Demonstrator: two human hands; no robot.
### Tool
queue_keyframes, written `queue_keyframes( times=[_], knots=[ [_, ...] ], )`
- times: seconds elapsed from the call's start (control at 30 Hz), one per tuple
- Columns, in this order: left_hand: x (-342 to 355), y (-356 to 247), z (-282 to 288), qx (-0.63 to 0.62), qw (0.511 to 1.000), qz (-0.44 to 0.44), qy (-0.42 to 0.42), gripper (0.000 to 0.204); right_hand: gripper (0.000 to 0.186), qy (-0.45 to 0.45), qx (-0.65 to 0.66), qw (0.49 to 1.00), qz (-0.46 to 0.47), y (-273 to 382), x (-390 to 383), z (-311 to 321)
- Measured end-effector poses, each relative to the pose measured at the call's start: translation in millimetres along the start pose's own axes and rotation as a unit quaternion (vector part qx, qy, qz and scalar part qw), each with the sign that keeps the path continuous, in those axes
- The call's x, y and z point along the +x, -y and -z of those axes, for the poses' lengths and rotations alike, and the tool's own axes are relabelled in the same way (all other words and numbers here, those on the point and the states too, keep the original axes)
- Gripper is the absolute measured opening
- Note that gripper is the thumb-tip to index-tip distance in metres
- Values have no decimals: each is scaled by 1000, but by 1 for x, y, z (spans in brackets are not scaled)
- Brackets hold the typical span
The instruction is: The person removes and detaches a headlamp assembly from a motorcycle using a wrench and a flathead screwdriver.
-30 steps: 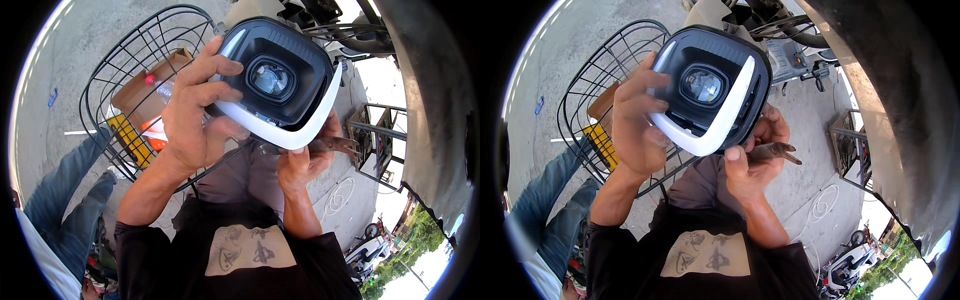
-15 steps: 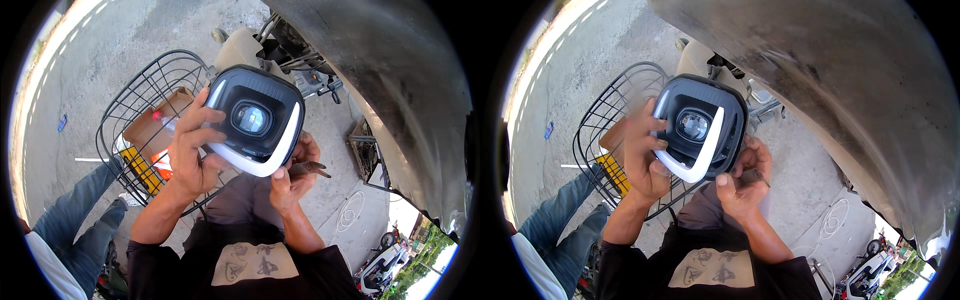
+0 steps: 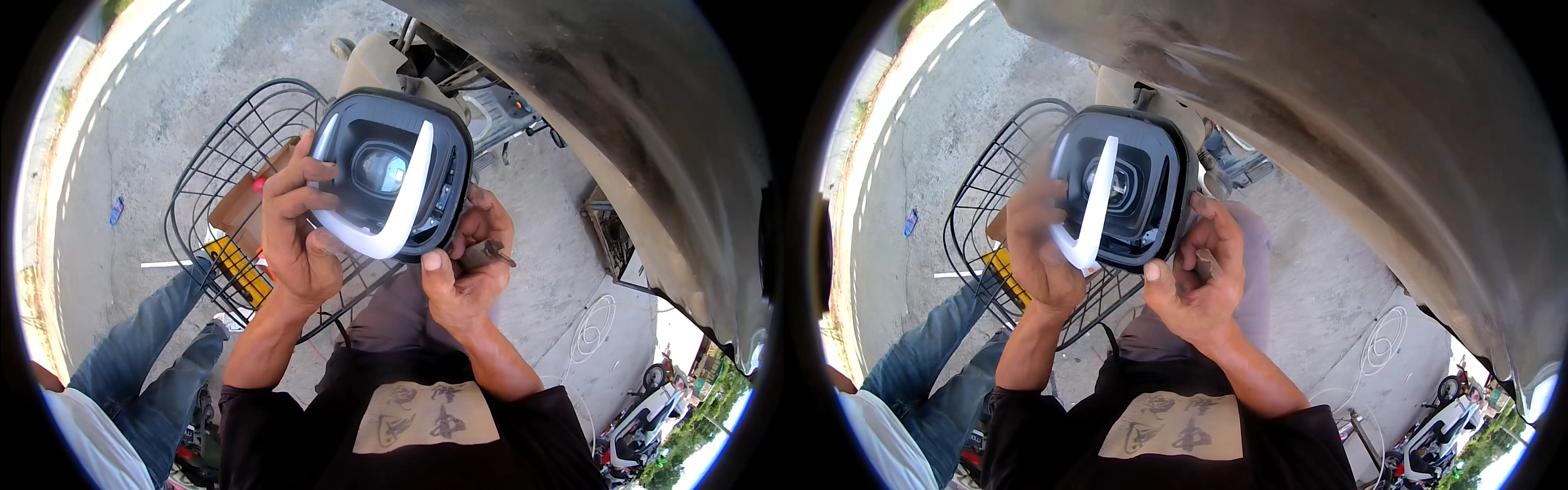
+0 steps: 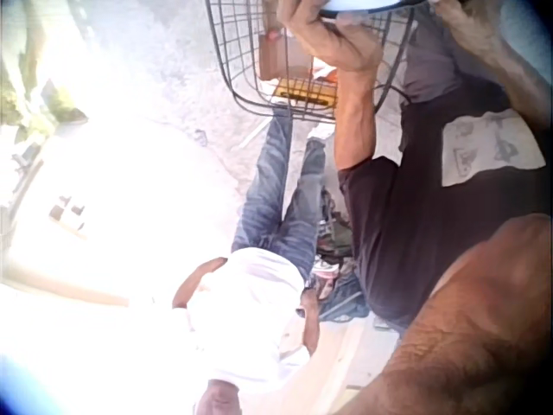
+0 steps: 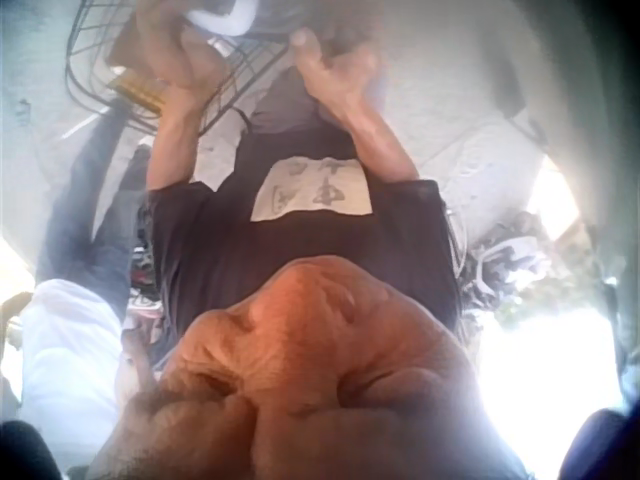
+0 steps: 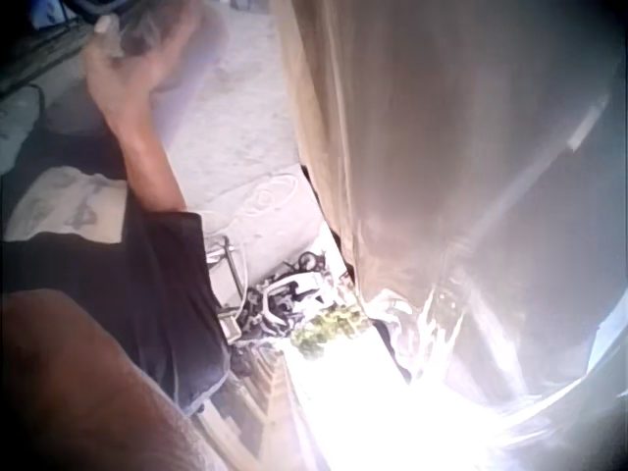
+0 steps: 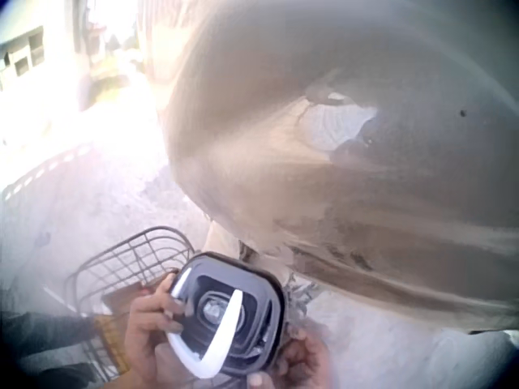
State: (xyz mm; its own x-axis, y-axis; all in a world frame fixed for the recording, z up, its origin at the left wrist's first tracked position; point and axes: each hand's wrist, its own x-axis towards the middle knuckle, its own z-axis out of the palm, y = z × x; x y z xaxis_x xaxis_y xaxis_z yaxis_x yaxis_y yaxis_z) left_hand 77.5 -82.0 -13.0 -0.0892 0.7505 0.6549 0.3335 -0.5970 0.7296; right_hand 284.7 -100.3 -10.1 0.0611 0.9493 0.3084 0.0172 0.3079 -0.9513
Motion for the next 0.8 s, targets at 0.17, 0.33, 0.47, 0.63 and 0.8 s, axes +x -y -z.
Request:
queue_keyframes(
  times=[0.17,0.33,0.47,0.63,0.8],
  knots=[
    [-4,11,0,-4,1000,-16,-10,56,84,-7,-22,1000,-4,4,-2,-5],
    [-4,-3,-2,26,998,49,-23,54,83,0,-49,998,-32,19,0,-7],
    [-4,-2,-8,-1,996,78,-50,54,81,18,-82,995,-50,29,5,-7],
    [-8,3,-9,-48,988,118,-89,52,79,17,-105,994,-17,35,9,-10],
    [-7,3,-12,-85,989,91,-83,50,79,20,-116,993,-26,42,11,-9]
  ],
)
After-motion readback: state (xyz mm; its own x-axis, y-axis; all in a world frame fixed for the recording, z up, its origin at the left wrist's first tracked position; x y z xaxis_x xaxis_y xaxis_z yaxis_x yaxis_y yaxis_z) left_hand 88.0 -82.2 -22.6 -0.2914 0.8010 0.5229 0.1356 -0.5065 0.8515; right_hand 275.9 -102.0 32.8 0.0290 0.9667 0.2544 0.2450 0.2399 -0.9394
